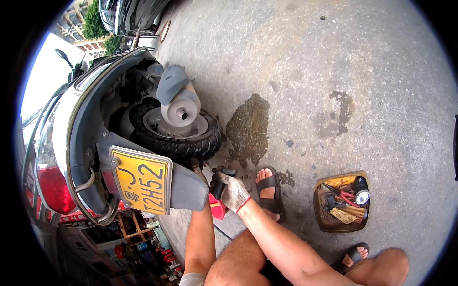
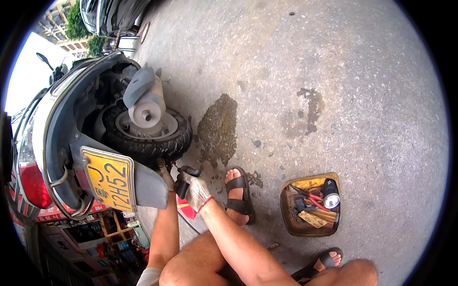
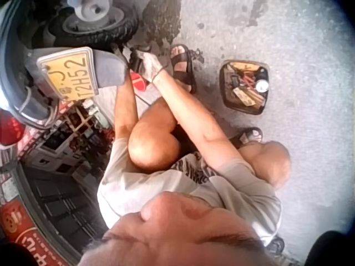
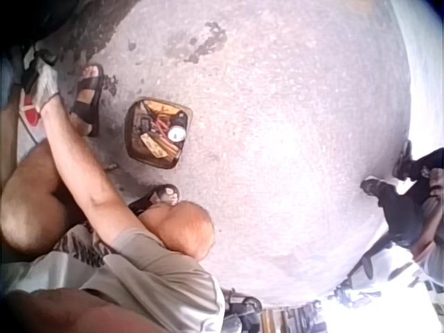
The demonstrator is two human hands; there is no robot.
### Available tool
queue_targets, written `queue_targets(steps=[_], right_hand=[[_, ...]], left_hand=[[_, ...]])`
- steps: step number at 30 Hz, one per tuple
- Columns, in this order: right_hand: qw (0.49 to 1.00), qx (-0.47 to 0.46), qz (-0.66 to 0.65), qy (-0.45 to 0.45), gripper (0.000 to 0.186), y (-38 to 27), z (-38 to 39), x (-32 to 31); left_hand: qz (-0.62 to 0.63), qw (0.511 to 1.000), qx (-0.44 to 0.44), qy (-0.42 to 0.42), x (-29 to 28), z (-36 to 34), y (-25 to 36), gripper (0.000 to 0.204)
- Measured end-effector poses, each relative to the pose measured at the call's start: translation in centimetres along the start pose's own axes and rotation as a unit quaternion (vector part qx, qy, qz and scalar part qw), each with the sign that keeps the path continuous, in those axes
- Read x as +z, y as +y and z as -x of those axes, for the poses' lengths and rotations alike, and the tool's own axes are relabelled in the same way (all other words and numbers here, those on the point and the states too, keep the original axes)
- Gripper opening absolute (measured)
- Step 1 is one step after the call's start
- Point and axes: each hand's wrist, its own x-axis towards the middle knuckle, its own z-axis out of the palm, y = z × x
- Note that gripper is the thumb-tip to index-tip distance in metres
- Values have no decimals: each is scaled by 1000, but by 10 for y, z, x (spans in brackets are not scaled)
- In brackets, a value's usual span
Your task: The person prepares a patch by cutting it with pliers, then applies it to the scooter tire using a brush and a hammer. They work on the rear tire area, handling tools and materials from a nearby container.
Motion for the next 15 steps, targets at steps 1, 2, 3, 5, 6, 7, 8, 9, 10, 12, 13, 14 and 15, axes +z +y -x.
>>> queue_targets(steps=[1,2,3,5,6,7,8,9,10,12,13,14,15], right_hand=[[1000,-3,0,1,14,0,1,0],[1000,-5,0,2,14,-1,1,1],[1000,-4,0,2,15,0,2,1],[1000,-1,1,2,16,0,4,2],[1000,-1,2,0,16,0,4,3],[1000,0,3,-2,16,0,5,3],[1000,1,4,-4,16,0,6,4],[1000,2,4,-6,17,0,6,3],[1000,3,4,-8,17,1,6,3],[1000,1,2,-7,17,1,5,3],[1000,-2,-1,-4,17,0,5,3],[1000,-6,-4,-2,17,0,5,4],[1000,-4,1,4,17,1,6,5]], left_hand=[[1,1000,0,-2,0,0,0,58],[2,1000,0,-3,0,0,0,58],[3,1000,0,-3,0,0,0,57],[3,1000,0,-4,-1,1,1,57],[3,1000,0,-4,-2,1,2,57],[3,1000,0,-4,-3,1,2,57],[2,1000,-1,-5,-4,1,3,56],[2,1000,-1,-5,-4,0,4,56],[1,1000,0,-6,-4,1,4,56],[2,1000,-1,-6,-5,3,5,56],[4,1000,-1,-6,-4,3,6,56],[3,1000,-2,-8,-4,3,7,56],[2,1000,-1,-6,-6,4,7,55]])
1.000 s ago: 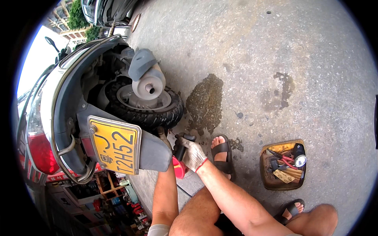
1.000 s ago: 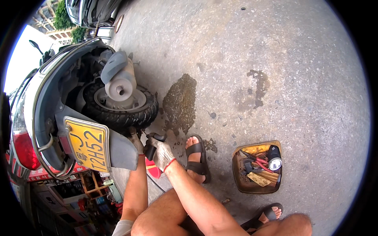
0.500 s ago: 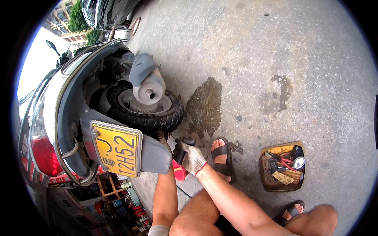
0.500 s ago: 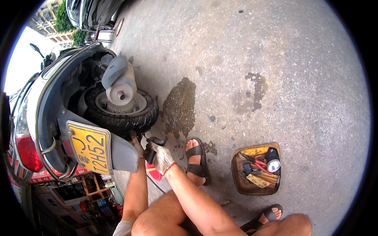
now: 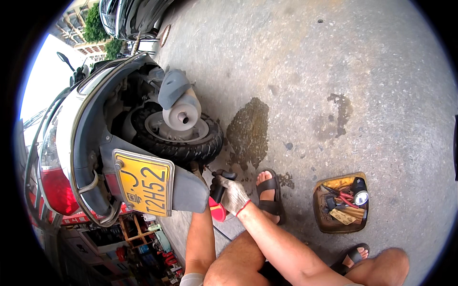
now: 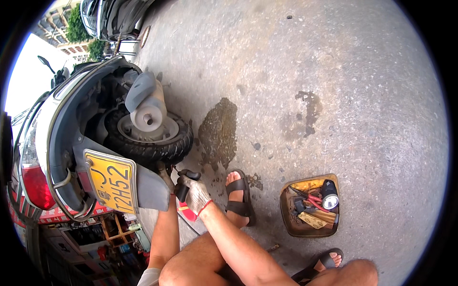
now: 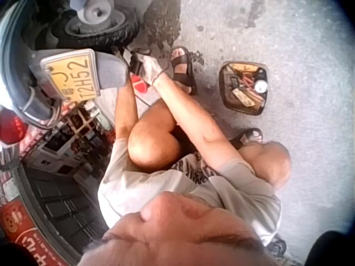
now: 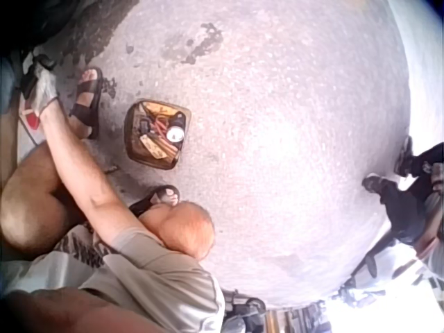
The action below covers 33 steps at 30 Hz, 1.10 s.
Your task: The person prepares a patch by cutting it with pliers, then applies it to the scooter tire using a brush and a hammer. They work on the rear tire area, handling tools and materials from a nearby container.
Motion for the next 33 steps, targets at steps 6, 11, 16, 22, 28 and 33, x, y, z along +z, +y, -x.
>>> queue_targets(steps=[6,11,16,22,28,33], right_hand=[[1000,7,-3,-9,15,3,2,2],[1000,-2,-7,-20,16,6,1,-1],[1000,-9,8,6,18,3,6,9],[987,-16,-93,128,21,-29,100,-99],[973,-149,51,168,10,-111,107,-72],[939,-208,222,162,7,-86,93,-29]], left_hand=[[5,1000,-3,3,-4,2,6,54],[5,1000,-2,2,1,2,13,54],[6,1000,-2,-5,6,0,16,53],[7,1000,6,-9,8,-8,9,52],[33,997,-37,-60,4,18,14,49],[-41,982,-144,-111,-47,74,15,51]])
